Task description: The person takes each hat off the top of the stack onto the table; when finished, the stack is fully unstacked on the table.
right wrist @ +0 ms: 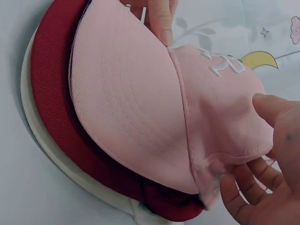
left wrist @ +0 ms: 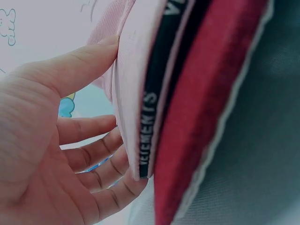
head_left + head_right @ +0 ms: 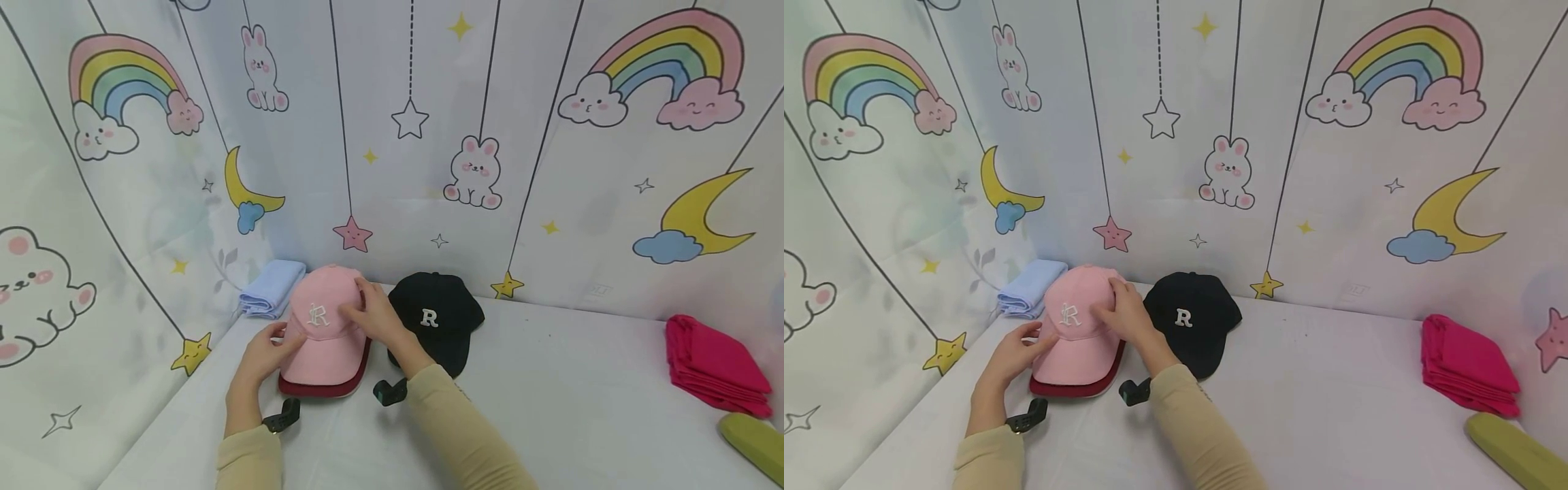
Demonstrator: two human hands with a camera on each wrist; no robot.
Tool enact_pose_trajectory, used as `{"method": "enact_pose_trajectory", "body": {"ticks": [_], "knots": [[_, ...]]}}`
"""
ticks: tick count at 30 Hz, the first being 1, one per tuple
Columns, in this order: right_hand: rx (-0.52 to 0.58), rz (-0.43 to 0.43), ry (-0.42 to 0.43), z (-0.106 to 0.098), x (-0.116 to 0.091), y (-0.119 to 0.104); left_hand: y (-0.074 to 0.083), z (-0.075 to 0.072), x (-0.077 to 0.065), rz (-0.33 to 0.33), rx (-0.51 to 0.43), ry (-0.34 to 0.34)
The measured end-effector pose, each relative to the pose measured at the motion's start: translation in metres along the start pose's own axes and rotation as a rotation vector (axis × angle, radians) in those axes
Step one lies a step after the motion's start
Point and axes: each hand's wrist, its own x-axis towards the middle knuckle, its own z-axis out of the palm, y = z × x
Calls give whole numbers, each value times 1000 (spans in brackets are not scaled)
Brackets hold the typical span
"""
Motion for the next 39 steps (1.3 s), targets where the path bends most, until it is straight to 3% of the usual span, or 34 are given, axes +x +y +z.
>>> {"method": "enact_pose_trajectory", "body": {"ticks": [14,29,39], "knots": [[75,-62,10,-3,-3,-7,4,-4,-2,3,-10,-7],[131,-82,-13,-13,-7,-19,13,-13,-7,-15,-152,2],[155,-127,-6,-20,-8,-25,21,-16,-4,22,-205,40]]}}
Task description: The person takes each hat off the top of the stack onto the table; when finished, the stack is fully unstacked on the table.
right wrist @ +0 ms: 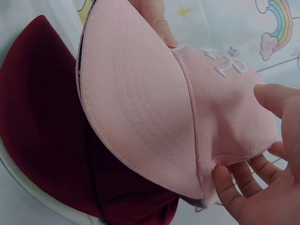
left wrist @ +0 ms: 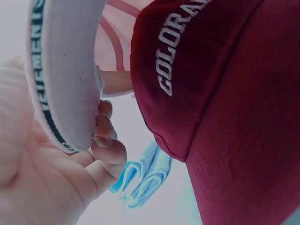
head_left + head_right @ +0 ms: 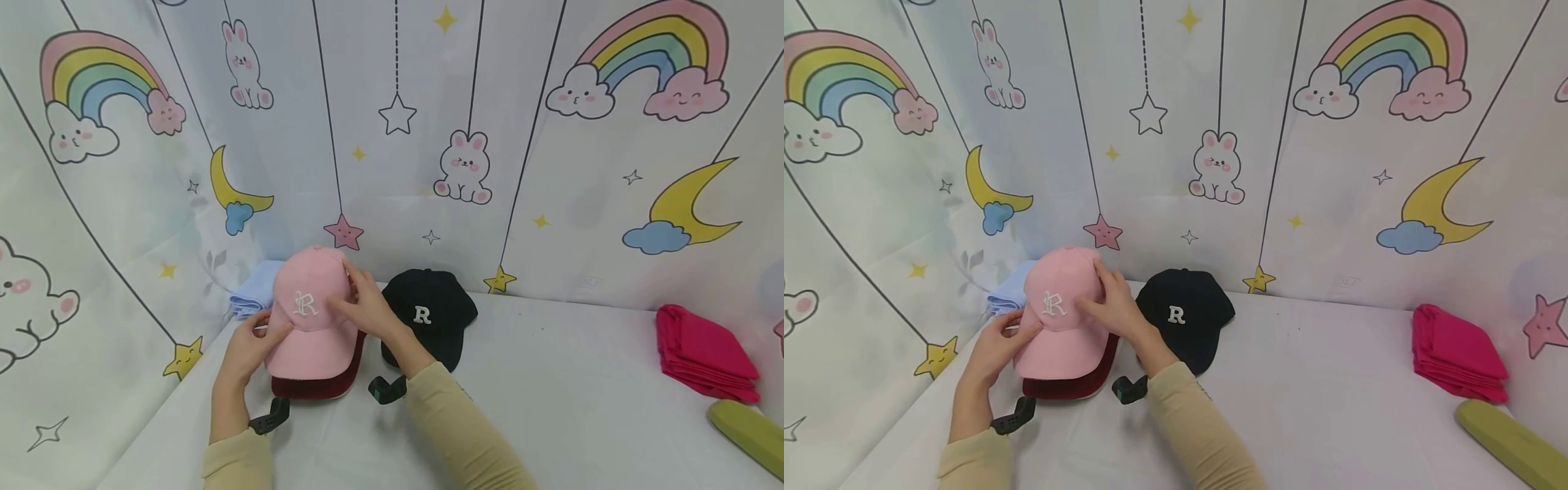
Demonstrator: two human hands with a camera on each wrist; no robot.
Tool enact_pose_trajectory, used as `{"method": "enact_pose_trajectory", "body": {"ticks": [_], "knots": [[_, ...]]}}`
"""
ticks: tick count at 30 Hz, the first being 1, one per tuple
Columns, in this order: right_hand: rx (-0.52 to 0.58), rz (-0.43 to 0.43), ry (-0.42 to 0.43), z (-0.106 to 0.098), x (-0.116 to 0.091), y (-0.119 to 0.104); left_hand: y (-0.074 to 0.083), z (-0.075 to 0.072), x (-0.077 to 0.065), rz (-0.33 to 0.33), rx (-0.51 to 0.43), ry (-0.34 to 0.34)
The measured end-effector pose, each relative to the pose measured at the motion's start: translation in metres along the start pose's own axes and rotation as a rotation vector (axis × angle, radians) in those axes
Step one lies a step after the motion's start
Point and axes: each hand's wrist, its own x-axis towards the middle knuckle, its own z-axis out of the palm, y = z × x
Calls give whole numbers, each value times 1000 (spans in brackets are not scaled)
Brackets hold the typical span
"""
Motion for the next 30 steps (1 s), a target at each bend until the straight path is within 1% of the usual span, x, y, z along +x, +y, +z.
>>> {"method": "enact_pose_trajectory", "body": {"ticks": [4,8,11,14,17,20,24,27,30], "knots": [[5,-11,10,-4,-2,-3,6,2,0,8,-22,5],[34,-52,24,-12,-4,-8,17,6,-1,14,-34,3],[52,-79,42,-19,-7,-10,26,11,-3,37,-43,1],[61,-89,68,-26,-10,-11,35,17,-5,82,-51,11],[56,-95,96,-35,-14,-12,44,26,-7,131,-45,17],[46,-105,131,-45,-19,-12,52,36,-8,180,-55,6],[21,-112,179,-61,-27,-10,60,50,-8,241,-108,-29],[0,-105,209,-72,-33,-7,66,61,-8,271,-115,-29],[-16,-97,236,-83,-40,-5,72,73,-8,279,-96,-15]]}}
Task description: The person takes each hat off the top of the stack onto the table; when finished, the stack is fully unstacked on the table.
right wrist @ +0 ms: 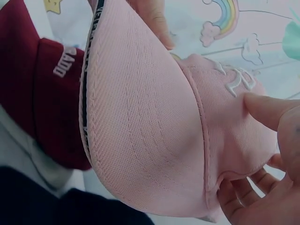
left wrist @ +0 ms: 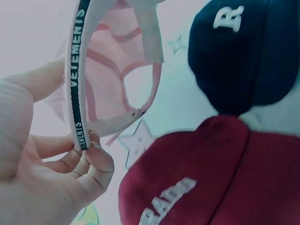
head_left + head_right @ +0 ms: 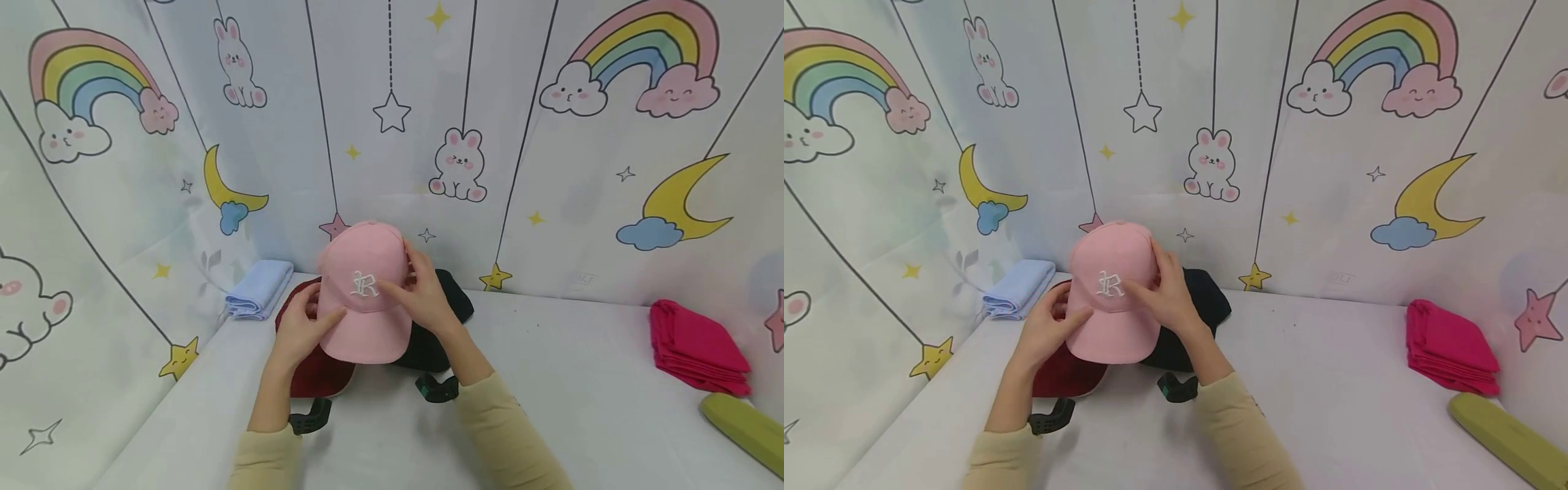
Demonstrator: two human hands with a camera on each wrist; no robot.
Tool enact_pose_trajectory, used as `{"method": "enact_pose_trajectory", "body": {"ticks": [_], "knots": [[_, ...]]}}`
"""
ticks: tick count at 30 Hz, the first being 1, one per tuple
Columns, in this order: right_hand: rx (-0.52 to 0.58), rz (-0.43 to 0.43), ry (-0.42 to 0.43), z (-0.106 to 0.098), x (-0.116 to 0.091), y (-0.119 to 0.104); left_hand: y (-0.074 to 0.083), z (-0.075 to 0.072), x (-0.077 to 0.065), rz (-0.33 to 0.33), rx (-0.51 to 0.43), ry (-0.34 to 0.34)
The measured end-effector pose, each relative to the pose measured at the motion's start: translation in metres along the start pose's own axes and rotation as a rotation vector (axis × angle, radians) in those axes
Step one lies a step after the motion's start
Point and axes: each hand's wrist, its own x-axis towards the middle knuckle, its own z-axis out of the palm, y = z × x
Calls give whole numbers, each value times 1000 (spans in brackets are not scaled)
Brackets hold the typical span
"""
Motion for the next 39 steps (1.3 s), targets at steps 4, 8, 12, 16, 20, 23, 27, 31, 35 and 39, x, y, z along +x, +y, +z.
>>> {"method": "enact_pose_trajectory", "body": {"ticks": [4,8,12,16,20,23,27,31,35,39], "knots": [[-9,-5,26,-16,-6,3,6,17,3,22,11,8],[-19,-13,36,-33,-12,9,10,34,5,75,-2,2],[-32,-11,49,-49,-17,13,12,51,6,121,-22,-29],[-55,-6,57,-65,-23,16,14,68,7,148,-36,-47],[-71,-22,76,-79,-28,18,17,84,9,179,-17,-46],[-80,-22,95,-88,-33,18,19,96,12,200,5,-55],[-101,1,121,-101,-40,19,22,112,14,215,-2,-88],[-125,13,147,-115,-47,26,23,128,16,251,-2,-110],[-142,27,165,-129,-54,33,25,142,18,276,-4,-122],[-156,52,178,-140,-60,40,28,155,20,270,11,-143]]}}
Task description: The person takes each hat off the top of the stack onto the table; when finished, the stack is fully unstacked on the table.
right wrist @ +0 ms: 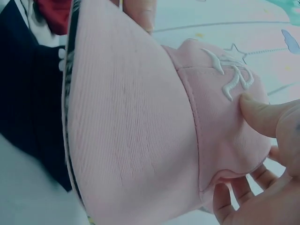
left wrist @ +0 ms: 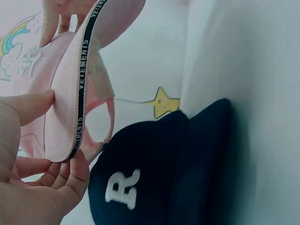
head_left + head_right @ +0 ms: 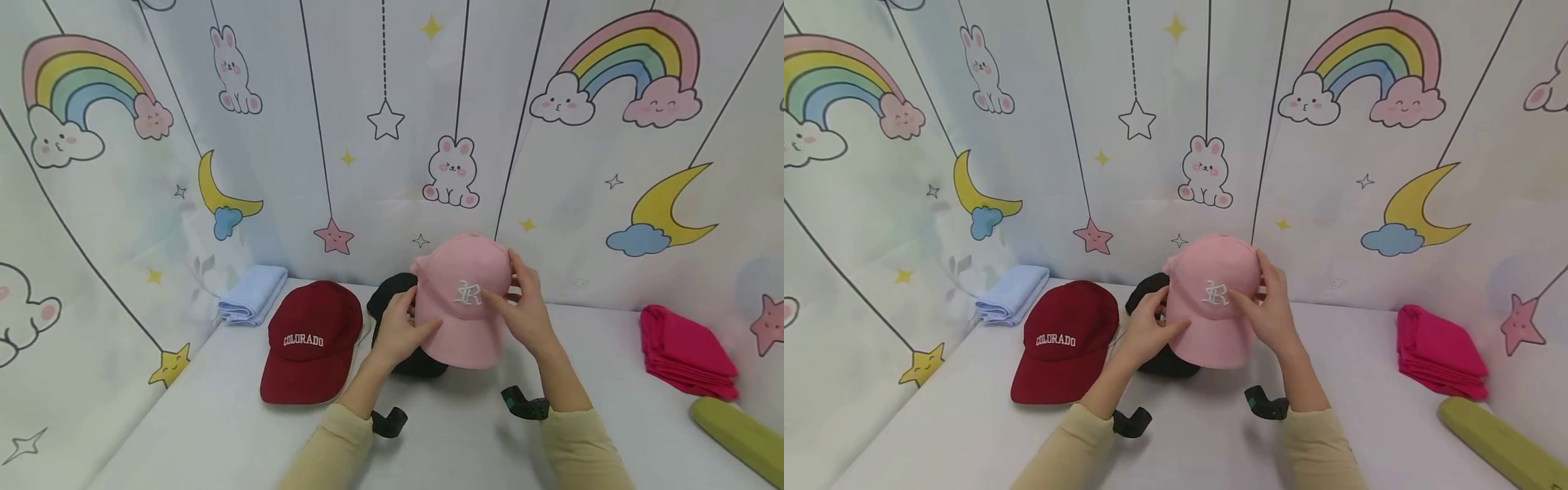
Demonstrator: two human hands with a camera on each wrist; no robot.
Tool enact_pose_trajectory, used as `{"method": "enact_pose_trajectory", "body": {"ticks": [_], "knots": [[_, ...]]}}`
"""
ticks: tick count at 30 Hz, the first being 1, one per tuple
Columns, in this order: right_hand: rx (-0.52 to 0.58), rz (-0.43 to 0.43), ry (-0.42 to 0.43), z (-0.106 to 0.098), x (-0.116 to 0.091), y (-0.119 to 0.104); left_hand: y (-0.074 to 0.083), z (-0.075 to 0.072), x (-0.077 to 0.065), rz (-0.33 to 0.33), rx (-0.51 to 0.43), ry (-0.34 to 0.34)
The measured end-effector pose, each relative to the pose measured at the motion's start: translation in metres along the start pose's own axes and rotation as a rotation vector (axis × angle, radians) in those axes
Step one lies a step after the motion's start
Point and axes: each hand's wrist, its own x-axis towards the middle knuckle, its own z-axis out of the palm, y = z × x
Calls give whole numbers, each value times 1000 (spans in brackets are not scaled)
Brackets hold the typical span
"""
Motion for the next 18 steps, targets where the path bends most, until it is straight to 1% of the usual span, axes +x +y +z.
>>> {"method": "enact_pose_trajectory", "body": {"ticks": [5,8,11,14,18], "knots": [[-11,46,5,-12,-5,7,2,17,4,-29,7,-25],[-11,53,16,-18,-6,10,3,26,7,-39,3,-33],[-29,53,37,-25,-6,14,6,35,10,-43,-11,-32],[-47,63,55,-31,-6,18,8,46,12,-63,-20,-32],[-72,91,64,-38,-9,24,9,62,13,-90,-5,-35]]}}
